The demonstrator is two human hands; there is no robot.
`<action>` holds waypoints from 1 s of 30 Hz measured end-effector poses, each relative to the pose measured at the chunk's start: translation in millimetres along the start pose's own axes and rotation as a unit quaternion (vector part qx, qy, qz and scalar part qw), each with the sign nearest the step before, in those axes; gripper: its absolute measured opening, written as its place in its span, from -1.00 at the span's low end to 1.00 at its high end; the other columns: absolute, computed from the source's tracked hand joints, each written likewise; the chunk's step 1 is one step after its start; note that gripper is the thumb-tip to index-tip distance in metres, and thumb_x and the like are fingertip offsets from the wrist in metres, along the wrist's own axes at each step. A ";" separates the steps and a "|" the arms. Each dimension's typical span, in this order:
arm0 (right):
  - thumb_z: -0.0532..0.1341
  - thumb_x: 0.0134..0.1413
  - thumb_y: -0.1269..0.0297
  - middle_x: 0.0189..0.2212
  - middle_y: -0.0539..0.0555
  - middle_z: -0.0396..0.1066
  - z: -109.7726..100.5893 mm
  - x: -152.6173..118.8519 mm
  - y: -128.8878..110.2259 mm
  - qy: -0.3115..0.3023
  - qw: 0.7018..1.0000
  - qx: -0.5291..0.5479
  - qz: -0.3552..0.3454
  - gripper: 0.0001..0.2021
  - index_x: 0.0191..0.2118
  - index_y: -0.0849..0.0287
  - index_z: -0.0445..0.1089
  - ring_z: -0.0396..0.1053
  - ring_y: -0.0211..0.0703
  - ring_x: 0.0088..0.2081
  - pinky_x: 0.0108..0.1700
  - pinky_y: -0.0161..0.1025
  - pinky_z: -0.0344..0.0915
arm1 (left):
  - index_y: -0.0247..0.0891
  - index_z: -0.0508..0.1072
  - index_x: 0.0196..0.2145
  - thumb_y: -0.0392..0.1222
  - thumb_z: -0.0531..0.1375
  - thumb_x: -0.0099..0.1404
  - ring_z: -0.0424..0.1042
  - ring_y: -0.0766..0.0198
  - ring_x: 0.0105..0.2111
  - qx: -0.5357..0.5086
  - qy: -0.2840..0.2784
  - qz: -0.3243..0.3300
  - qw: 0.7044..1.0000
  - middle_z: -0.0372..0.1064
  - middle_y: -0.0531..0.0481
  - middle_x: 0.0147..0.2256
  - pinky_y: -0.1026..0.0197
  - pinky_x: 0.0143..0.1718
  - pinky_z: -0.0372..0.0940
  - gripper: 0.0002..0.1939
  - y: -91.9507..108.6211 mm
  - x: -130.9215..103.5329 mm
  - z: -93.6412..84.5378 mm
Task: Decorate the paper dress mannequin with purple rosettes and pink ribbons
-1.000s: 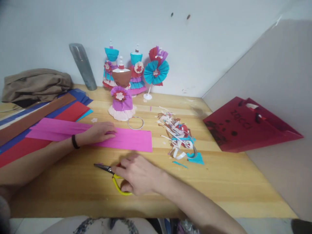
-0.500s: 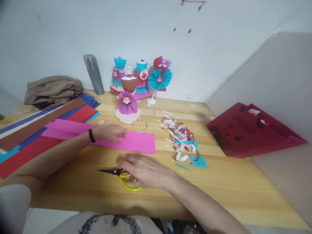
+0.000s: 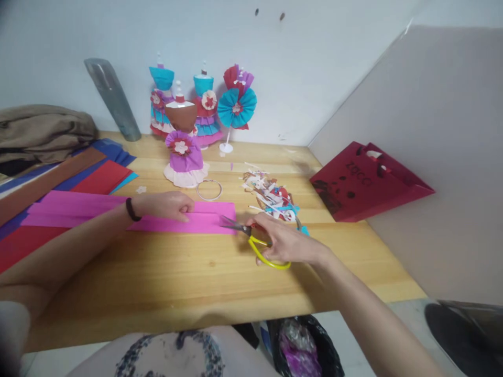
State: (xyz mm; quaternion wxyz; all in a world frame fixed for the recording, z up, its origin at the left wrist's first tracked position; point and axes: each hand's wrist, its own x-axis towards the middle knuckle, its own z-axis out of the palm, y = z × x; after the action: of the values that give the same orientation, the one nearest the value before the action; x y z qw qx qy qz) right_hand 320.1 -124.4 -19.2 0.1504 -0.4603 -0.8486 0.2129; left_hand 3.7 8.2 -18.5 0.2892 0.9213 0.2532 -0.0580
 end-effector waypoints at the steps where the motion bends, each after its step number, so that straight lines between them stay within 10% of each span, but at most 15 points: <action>1: 0.41 -0.15 0.22 -0.27 0.05 0.40 -0.1 -2.6 0.4 -0.015 1.000 -0.015 0.013 -0.57 -0.11 0.10 0.34 0.37 -0.13 -0.32 -0.30 -0.18 0.38 | -0.27 0.20 -0.55 -0.37 0.13 0.06 0.07 0.39 -0.55 0.001 0.004 0.004 1.000 0.10 0.14 -0.59 0.27 -0.48 -0.03 -0.86 3.2 1.4 0.2; 11: 0.16 -0.03 0.52 -0.21 0.13 0.38 7.6 4.2 -22.9 -0.077 0.987 -0.139 0.027 -0.72 -0.14 0.14 0.30 0.37 -0.07 -0.24 -0.26 -0.19 0.26 | -0.27 0.21 -0.48 -0.39 0.02 0.15 0.17 0.35 -0.48 -0.012 0.020 0.021 1.000 0.19 0.08 -0.51 0.26 -0.41 0.06 -0.90 2.7 15.5 2.0; 30: 0.26 0.08 0.18 -0.09 0.23 0.45 -7.0 52.4 3.3 -0.111 0.975 -0.191 -0.011 -0.69 -0.06 0.17 0.41 0.42 0.13 -0.09 -0.09 -0.02 0.26 | -0.25 0.11 -0.51 -0.28 -0.06 0.32 0.07 0.37 -0.46 -0.072 0.044 0.048 0.995 0.05 0.08 -0.49 0.26 -0.39 0.03 -0.78 -5.1 10.6 4.7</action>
State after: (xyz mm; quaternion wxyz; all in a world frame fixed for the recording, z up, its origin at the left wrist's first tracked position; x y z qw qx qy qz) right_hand 297.8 -77.0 -11.8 -0.0332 -0.4445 -0.8901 0.0949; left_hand 10.4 13.8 -27.6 0.3454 0.9109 0.2250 0.0147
